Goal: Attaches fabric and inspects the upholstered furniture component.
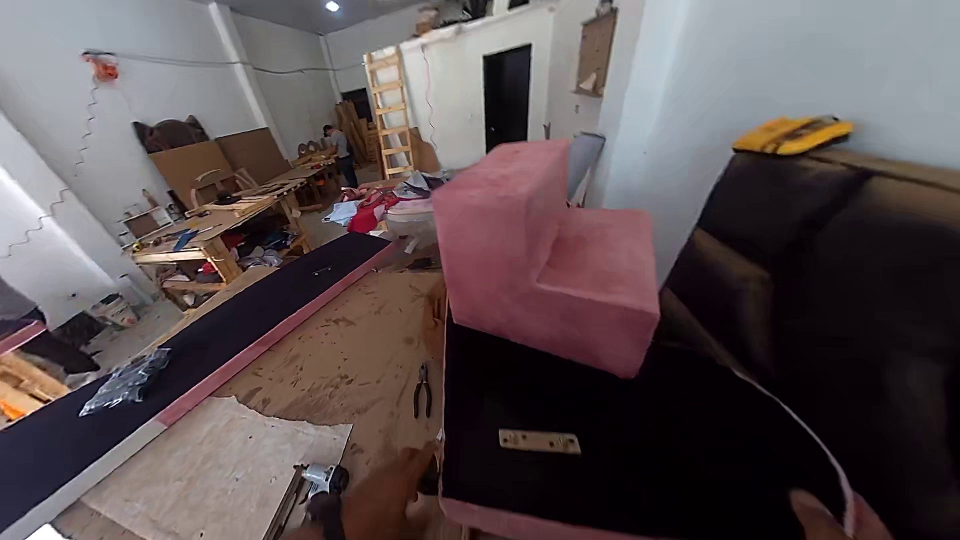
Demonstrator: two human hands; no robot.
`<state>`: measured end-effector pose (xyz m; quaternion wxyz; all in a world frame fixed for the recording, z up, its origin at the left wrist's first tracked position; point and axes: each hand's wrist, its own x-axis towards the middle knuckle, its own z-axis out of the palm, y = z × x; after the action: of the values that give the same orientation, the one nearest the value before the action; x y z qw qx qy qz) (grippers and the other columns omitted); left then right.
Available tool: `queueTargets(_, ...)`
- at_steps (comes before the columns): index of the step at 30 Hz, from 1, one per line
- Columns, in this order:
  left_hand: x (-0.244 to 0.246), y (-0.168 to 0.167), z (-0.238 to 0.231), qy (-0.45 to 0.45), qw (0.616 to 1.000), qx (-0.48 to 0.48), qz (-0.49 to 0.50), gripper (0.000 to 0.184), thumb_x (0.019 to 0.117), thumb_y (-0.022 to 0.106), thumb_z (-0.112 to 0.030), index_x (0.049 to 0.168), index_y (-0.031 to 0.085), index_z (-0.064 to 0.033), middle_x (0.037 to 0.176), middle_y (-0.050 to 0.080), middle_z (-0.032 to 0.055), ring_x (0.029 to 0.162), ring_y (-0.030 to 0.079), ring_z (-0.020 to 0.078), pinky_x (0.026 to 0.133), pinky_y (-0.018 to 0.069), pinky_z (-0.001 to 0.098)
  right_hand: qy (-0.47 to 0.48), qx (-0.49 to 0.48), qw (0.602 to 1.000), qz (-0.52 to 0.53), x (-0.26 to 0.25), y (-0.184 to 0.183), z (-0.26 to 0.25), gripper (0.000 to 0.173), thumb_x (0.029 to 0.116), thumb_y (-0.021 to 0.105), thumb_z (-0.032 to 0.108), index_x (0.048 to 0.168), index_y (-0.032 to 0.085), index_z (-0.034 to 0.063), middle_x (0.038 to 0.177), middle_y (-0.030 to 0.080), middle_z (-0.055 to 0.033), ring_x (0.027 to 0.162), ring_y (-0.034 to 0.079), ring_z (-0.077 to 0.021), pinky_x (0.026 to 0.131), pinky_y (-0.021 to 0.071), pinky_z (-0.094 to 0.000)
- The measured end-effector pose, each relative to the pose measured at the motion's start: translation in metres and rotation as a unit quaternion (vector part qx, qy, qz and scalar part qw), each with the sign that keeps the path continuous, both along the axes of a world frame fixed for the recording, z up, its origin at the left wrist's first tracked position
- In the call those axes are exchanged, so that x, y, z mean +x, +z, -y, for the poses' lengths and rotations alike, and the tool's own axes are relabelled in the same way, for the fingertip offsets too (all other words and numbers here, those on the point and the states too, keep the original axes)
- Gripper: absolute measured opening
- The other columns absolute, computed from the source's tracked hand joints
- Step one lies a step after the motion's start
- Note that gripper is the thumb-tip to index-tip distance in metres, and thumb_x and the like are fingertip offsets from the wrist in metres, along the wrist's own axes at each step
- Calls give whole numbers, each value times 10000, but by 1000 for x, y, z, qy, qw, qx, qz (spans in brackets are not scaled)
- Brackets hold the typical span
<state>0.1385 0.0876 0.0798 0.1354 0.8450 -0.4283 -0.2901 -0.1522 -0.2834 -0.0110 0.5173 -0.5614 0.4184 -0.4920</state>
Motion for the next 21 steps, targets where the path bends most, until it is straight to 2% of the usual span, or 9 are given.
queueTargets(3, 54, 7, 32, 12, 965, 67, -254, 542, 970, 709, -196, 1450, 495, -60, 1134, 717, 219, 909, 748, 364, 818, 626, 562, -20, 8, 999, -32, -2, -3, 7, 746, 1034, 545, 384, 1622, 230, 49, 1663, 255, -182, 1503, 331, -201, 1200, 357, -381)
queueTargets(6, 88, -19, 60, -83, 852, 224, -466, 292, 997, 513, -199, 1234, 619, -65, 1167, 744, 137, 892, 761, 270, 762, 626, 472, -17, 52, 998, -23, 4, 10, -4, 727, 1025, 554, 384, 1628, 241, 124, 1628, 338, -140, 1411, 437, -212, 1083, 453, -463)
queueTargets(8, 70, -13, 69, -123, 905, 240, -330, 199, 948, 614, -235, 1056, 639, -70, 835, 693, 74, 590, 625, 169, 525, 528, 355, -17, 59, 998, -24, 1, 9, -2, 711, 1034, 540, 379, 1632, 233, 145, 1617, 361, -128, 1397, 458, -209, 1081, 459, -475)
queueTargets(9, 52, -4, 70, -133, 944, 242, -178, 255, 916, 711, -270, 1003, 655, -37, 752, 659, 113, 560, 601, 232, 501, 508, 419, -22, 60, 998, -25, -1, 1, -2, 701, 1035, 540, 384, 1627, 246, 150, 1610, 376, -119, 1403, 457, -203, 1097, 454, -469)
queueTargets(11, 10, 4, 60, -99, 962, 239, 89, 486, 826, 778, -325, 1156, 635, 1, 998, 697, 240, 902, 688, 437, 753, 547, 661, -26, 62, 998, -23, -5, -9, -6, 705, 1034, 547, 387, 1630, 249, 156, 1622, 365, -110, 1422, 441, -194, 1118, 439, -455)
queueTargets(14, -3, -8, 25, -41, 986, 101, 126, 827, 803, 829, -385, 1468, 462, -57, 1353, 600, 189, 1204, 619, 365, 994, 517, 582, -9, 58, 998, -5, 1, -2, -6, 720, 1032, 543, 369, 1635, 223, 140, 1649, 313, -112, 1458, 395, -177, 1152, 413, -424)
queueTargets(17, 33, 2, 20, 0, 991, 32, -129, 832, 884, 807, -330, 1567, 373, -135, 1232, 683, 161, 976, 719, 288, 858, 612, 503, -11, 77, 997, 10, -2, -6, -1, 732, 1011, 583, 410, 1633, 240, 233, 1641, 341, -54, 1440, 423, -170, 1113, 456, -461)
queueTargets(19, 65, 1, 23, 64, 946, 6, -319, 545, 1023, 620, -327, 1497, 456, -114, 1124, 706, 190, 852, 735, 308, 751, 630, 489, -1, 102, 995, -5, 0, -3, 4, 746, 995, 595, 437, 1632, 232, 303, 1628, 365, -38, 1393, 477, -197, 1039, 505, -508)
queueTargets(21, 68, -19, 16, 123, 917, -84, -369, 461, 1049, 549, -403, 1367, 556, -69, 1085, 697, 172, 841, 721, 295, 724, 625, 472, 12, 100, 994, -44, -8, 9, 7, 741, 1002, 582, 401, 1639, 226, 271, 1559, 431, -123, 1239, 569, -241, 893, 553, -511)
